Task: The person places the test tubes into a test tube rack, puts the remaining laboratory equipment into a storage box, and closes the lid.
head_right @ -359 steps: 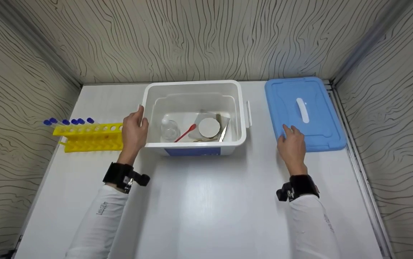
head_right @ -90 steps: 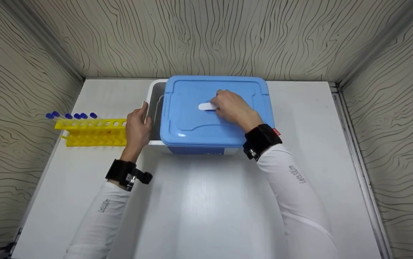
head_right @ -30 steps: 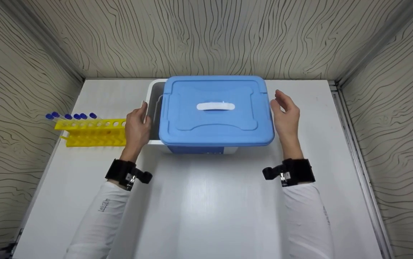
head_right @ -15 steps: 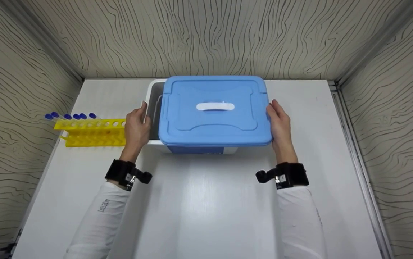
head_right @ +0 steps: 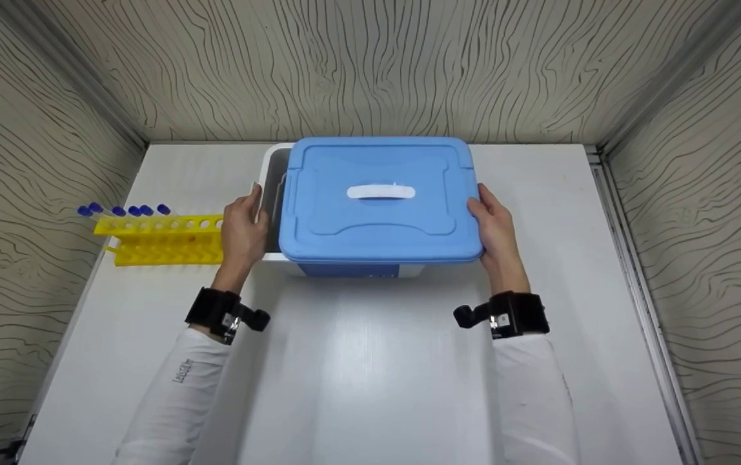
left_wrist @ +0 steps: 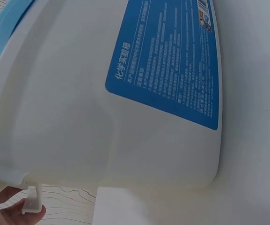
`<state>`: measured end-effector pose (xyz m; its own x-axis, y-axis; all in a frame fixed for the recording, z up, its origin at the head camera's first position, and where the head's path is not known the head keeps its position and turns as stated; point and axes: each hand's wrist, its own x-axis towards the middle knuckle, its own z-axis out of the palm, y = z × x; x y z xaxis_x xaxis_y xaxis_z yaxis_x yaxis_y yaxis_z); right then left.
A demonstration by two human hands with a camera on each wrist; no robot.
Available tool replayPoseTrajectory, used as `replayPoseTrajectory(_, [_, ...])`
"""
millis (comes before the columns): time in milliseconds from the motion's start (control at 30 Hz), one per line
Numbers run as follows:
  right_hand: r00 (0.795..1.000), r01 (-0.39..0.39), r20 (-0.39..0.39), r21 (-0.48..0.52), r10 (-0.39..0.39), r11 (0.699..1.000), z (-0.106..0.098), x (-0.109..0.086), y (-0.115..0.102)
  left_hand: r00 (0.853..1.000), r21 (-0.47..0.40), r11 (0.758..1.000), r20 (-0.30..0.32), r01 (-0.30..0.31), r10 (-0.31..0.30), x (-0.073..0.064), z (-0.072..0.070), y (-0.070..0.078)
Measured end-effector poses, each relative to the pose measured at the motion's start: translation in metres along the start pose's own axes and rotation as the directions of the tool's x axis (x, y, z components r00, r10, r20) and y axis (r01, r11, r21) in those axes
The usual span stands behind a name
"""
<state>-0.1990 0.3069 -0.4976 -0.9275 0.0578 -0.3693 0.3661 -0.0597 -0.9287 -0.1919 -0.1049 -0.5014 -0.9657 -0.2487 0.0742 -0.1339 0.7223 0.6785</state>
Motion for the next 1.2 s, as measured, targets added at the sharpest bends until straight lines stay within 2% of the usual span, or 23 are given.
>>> replayPoseTrajectory(167, [1.000,0.000,0.005,0.017,0.000,1.000,0.003,0.000,0.000,1.000,0.010,1.000,0.018,0.006,-0.006,-0.001,-0.001,0.000])
replayPoseTrajectory(433, [1.000,0.007,-0.003,-0.011,-0.007,1.000,0.005,0.000,0.001,0.998,0.035,0.999,0.058,0.001,-0.003,-0.001,-0.005,0.002])
replayPoseTrajectory(567, [1.000,0.031,-0.002,-0.025,-0.031,0.999,0.008,-0.001,0.000,0.999,0.008,1.000,0.038,-0.022,0.022,0.000,-0.008,0.002])
replayPoseTrajectory(667, [0.999,0.045,-0.006,-0.029,-0.045,0.999,0.010,-0.002,-0.002,0.998,-0.022,0.999,0.047,-0.028,0.029,0.001,-0.010,0.003])
replayPoseTrajectory(867, [0.999,0.038,-0.011,-0.060,-0.039,0.997,0.014,-0.004,-0.006,0.995,-0.077,0.997,0.098,-0.003,0.010,0.004,-0.016,0.003])
replayPoseTrajectory(1067, [1.000,0.023,-0.010,-0.069,-0.024,0.997,0.022,-0.004,-0.007,0.994,-0.115,0.993,0.112,0.000,0.013,0.003,-0.021,0.000])
replayPoseTrajectory(1200, [0.999,0.030,-0.007,-0.060,-0.031,0.998,0.025,-0.004,-0.009,0.992,-0.160,0.987,0.128,0.033,-0.013,0.001,-0.025,-0.002])
